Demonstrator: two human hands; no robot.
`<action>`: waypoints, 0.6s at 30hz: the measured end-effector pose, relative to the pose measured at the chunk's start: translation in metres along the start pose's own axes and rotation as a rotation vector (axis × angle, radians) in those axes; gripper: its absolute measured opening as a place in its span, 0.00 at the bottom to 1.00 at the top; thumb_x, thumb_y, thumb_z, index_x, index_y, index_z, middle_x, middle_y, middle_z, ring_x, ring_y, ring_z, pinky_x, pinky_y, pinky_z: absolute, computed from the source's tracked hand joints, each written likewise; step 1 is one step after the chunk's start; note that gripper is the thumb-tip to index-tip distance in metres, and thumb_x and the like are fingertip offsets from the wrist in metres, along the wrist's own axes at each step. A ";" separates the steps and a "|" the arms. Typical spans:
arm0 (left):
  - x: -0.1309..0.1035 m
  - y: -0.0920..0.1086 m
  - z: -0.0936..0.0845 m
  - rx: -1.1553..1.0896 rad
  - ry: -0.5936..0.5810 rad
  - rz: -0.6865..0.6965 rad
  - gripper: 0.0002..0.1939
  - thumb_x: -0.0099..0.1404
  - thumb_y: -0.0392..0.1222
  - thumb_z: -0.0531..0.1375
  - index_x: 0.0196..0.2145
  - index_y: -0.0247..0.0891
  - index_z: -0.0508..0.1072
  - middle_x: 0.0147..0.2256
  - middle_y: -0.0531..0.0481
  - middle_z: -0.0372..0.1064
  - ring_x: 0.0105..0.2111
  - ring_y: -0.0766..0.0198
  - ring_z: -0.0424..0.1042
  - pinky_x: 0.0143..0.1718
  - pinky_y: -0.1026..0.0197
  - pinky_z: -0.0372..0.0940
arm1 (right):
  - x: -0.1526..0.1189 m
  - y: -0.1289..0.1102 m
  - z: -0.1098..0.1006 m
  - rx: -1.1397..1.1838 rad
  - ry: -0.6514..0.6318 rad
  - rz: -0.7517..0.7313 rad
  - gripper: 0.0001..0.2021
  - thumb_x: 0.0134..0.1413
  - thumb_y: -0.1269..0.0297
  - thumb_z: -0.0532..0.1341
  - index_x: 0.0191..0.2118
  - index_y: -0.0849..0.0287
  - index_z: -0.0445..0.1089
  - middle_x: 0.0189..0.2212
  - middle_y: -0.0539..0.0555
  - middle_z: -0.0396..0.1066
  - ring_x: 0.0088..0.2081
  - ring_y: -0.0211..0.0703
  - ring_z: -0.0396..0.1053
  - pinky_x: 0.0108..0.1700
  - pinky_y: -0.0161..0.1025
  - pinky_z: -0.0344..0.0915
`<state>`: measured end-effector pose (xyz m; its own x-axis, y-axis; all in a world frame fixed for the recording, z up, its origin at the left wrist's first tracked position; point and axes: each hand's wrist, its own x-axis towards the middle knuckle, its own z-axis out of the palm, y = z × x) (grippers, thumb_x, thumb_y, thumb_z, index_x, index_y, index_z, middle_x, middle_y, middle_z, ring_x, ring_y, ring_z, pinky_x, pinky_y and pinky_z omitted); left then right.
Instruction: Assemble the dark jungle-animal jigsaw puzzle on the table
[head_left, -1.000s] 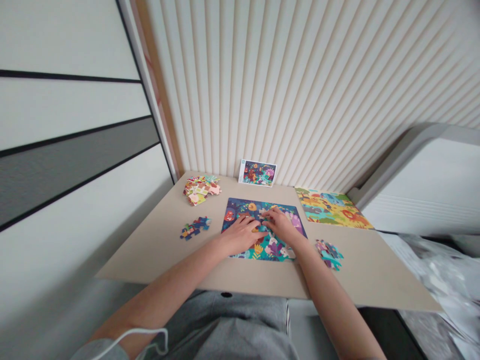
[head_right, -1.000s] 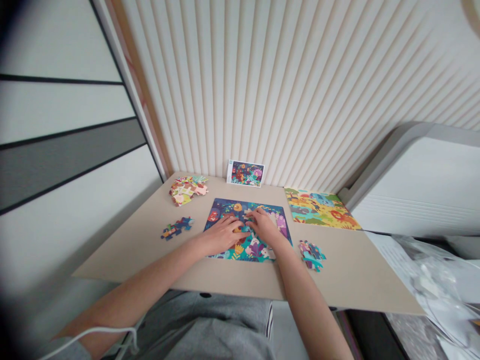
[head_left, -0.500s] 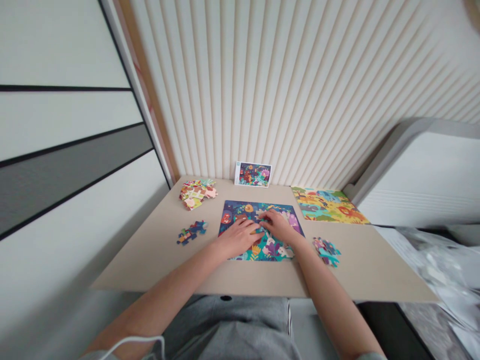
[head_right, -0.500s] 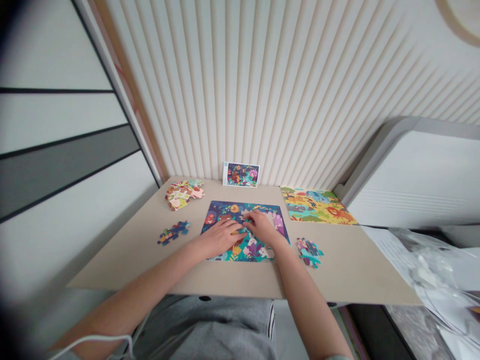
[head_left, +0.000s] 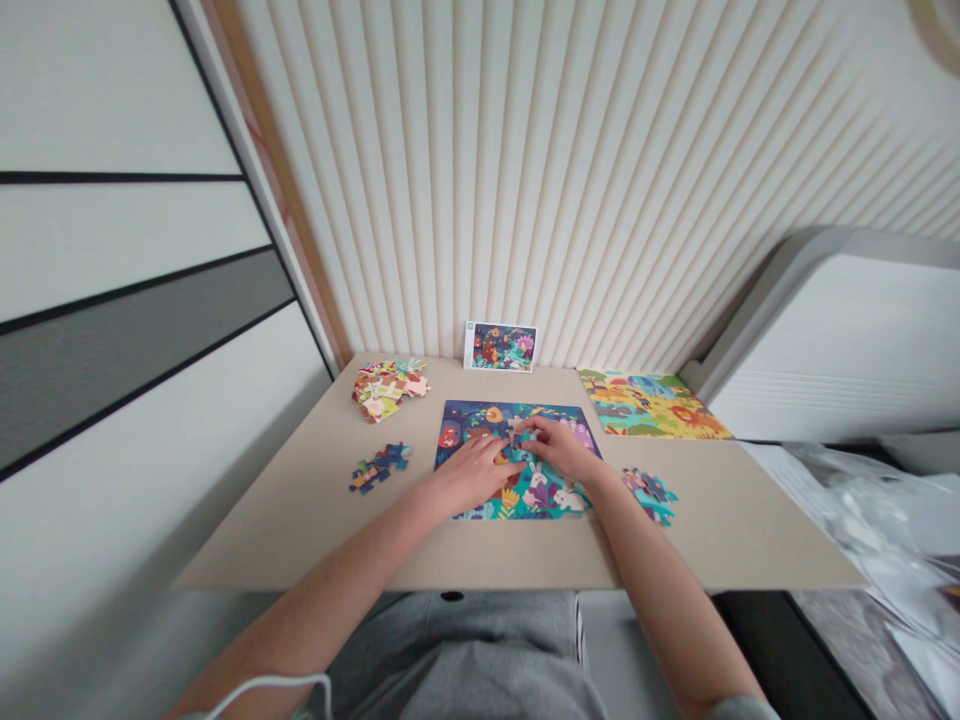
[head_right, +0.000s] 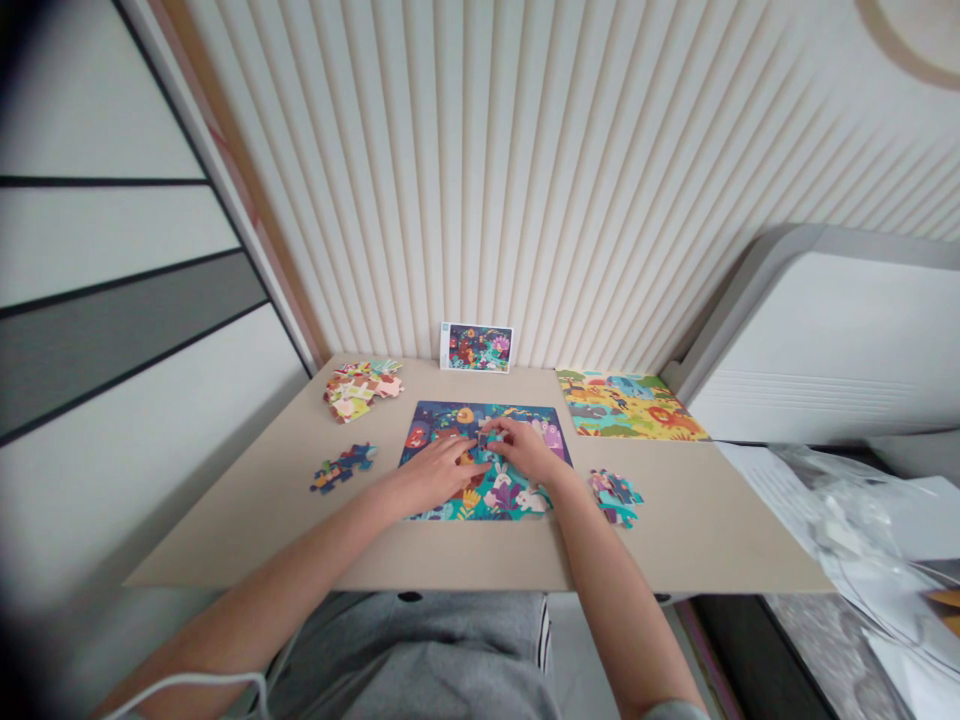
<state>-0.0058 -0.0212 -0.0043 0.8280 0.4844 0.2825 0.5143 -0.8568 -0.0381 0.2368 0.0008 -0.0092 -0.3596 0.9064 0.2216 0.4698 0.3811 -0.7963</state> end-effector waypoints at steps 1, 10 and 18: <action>0.000 0.000 0.000 0.000 0.002 0.001 0.18 0.71 0.41 0.57 0.57 0.52 0.72 0.57 0.43 0.65 0.58 0.49 0.63 0.62 0.45 0.56 | -0.001 -0.002 -0.001 0.026 0.000 0.006 0.17 0.56 0.61 0.64 0.52 0.55 0.74 0.38 0.52 0.74 0.31 0.39 0.68 0.35 0.36 0.65; -0.002 0.000 0.000 0.005 0.019 0.000 0.19 0.72 0.44 0.58 0.59 0.53 0.71 0.59 0.44 0.63 0.59 0.49 0.64 0.62 0.45 0.56 | -0.006 -0.011 -0.016 0.117 -0.068 0.072 0.17 0.53 0.54 0.67 0.46 0.58 0.77 0.27 0.49 0.70 0.26 0.38 0.62 0.29 0.34 0.60; -0.002 0.000 0.003 0.022 0.011 -0.011 0.21 0.71 0.42 0.57 0.60 0.55 0.69 0.59 0.44 0.64 0.59 0.50 0.63 0.62 0.45 0.56 | 0.000 0.012 -0.031 -0.071 0.344 0.110 0.22 0.54 0.53 0.65 0.51 0.61 0.74 0.26 0.50 0.68 0.28 0.40 0.63 0.31 0.37 0.61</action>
<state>-0.0071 -0.0218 -0.0081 0.8198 0.4915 0.2939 0.5280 -0.8474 -0.0556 0.2677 0.0115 -0.0014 -0.0178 0.9463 0.3227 0.5493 0.2789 -0.7877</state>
